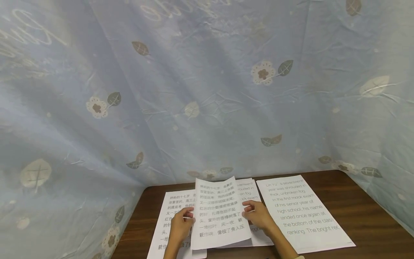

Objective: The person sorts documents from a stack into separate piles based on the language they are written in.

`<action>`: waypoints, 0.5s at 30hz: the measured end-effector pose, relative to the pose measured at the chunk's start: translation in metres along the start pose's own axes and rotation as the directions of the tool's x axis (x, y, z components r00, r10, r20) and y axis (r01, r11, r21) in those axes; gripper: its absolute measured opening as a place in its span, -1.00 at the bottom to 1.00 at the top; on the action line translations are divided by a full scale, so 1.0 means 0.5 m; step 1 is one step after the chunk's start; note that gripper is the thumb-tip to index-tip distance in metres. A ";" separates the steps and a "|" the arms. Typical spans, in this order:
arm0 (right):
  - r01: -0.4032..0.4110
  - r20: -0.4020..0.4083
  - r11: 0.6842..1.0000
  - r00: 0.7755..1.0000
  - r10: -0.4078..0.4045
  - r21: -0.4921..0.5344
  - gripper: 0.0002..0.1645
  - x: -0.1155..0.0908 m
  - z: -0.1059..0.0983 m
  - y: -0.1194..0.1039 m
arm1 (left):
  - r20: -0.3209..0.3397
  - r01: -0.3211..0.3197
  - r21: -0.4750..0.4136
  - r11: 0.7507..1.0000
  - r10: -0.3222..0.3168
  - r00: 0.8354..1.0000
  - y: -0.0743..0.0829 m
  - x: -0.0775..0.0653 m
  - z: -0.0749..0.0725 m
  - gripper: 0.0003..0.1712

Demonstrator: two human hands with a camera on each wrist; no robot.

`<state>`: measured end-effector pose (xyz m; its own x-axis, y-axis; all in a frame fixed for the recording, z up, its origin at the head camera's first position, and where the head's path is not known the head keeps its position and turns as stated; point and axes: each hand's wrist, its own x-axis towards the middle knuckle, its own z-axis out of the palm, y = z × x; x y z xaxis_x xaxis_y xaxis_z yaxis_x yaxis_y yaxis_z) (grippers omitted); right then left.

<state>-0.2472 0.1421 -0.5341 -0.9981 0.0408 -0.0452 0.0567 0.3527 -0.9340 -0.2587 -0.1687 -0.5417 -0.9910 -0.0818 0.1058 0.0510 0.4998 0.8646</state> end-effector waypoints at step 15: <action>0.023 0.050 0.999 0.998 -0.024 0.025 -0.42 -0.013 0.064 -0.018 | -0.022 0.002 0.049 0.999 0.000 1.000 -0.033 0.000 -0.067 -0.55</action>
<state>-0.2420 0.1088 -0.5369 -0.9991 -0.0148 -0.0408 0.0336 0.3304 -0.9433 -0.2556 -0.2059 -0.5397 -0.9881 -0.1008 0.1161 0.0434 0.5412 0.8398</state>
